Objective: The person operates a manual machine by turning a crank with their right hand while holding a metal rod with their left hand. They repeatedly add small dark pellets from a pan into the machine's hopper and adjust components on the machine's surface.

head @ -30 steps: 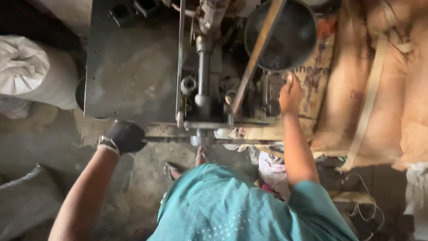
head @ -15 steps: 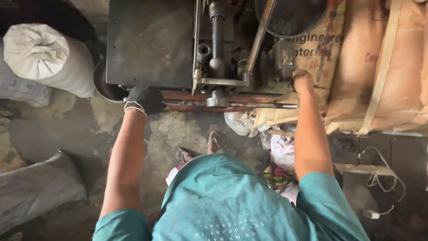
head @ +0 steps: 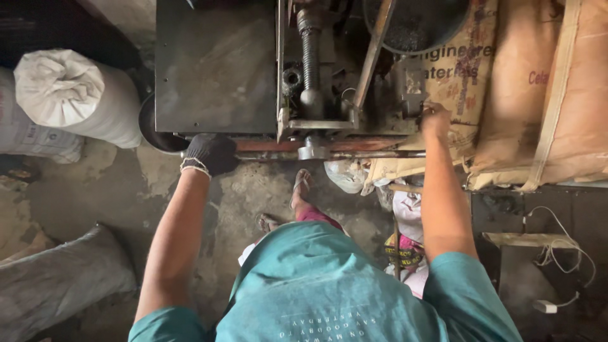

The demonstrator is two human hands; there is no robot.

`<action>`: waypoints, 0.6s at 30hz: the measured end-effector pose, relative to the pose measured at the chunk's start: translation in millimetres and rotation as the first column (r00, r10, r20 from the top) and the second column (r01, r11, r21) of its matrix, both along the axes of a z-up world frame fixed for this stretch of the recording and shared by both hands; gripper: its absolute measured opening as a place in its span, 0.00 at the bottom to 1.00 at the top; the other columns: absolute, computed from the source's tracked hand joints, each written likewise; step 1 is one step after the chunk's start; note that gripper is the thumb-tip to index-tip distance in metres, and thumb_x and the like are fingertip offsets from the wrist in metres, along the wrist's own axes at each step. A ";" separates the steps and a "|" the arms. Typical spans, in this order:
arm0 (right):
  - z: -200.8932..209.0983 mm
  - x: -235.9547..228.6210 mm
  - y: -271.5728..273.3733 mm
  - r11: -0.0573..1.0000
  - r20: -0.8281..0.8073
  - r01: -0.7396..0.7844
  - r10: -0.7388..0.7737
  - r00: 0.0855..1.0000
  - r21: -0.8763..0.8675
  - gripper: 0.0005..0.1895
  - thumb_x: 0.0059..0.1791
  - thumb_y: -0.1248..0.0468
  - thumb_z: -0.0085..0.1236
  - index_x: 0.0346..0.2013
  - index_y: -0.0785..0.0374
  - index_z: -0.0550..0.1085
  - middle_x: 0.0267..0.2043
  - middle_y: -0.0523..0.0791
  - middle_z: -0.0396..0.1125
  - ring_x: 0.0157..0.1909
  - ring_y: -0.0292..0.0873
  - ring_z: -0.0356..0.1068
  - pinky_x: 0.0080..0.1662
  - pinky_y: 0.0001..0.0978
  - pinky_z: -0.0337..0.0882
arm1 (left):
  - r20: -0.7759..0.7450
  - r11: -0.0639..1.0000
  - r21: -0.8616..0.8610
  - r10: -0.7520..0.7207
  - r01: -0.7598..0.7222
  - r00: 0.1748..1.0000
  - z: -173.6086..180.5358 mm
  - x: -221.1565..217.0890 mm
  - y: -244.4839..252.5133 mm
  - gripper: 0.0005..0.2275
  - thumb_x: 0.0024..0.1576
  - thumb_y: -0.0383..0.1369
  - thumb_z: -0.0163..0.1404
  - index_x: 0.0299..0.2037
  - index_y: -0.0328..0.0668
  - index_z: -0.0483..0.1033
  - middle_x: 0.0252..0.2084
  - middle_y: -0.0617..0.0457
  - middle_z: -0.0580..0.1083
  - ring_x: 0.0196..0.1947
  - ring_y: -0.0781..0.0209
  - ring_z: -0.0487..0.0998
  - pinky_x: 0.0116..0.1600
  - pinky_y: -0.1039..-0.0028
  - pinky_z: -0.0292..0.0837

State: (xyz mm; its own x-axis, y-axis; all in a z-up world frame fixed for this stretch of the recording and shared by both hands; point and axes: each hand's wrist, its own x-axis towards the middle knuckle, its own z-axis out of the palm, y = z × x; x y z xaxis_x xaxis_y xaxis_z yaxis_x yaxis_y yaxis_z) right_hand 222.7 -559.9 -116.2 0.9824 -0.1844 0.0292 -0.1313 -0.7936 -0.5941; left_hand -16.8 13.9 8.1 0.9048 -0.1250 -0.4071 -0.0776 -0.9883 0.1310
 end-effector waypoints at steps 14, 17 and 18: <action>1.4 -49.5 31.6 0.930 0.348 -0.014 -0.124 0.929 0.367 0.14 0.59 0.65 0.47 0.43 0.76 0.74 0.33 0.52 0.71 0.35 0.49 0.68 0.41 0.42 0.68 | 0.072 0.994 0.031 0.101 -0.103 0.992 -19.2 1.6 0.6 0.12 0.47 0.43 0.53 0.31 0.48 0.84 0.35 0.44 0.81 0.38 0.43 0.83 0.45 0.56 0.78; 19.2 -55.5 38.2 0.812 0.182 0.023 -0.158 0.970 0.584 0.15 0.61 0.63 0.45 0.40 0.74 0.72 0.25 0.46 0.64 0.26 0.41 0.61 0.31 0.37 0.62 | 0.057 0.992 0.040 0.121 -0.123 0.991 -19.0 2.9 -0.2 0.11 0.47 0.43 0.54 0.31 0.48 0.84 0.35 0.45 0.81 0.38 0.44 0.82 0.46 0.56 0.78; 24.3 -57.7 39.9 0.736 0.090 0.063 -0.166 0.982 0.674 0.16 0.61 0.62 0.44 0.38 0.73 0.72 0.22 0.43 0.61 0.22 0.39 0.59 0.27 0.35 0.60 | 0.053 0.990 0.040 0.135 -0.138 0.989 -18.3 3.1 -0.8 0.11 0.47 0.44 0.54 0.31 0.48 0.84 0.35 0.45 0.81 0.39 0.44 0.82 0.46 0.57 0.78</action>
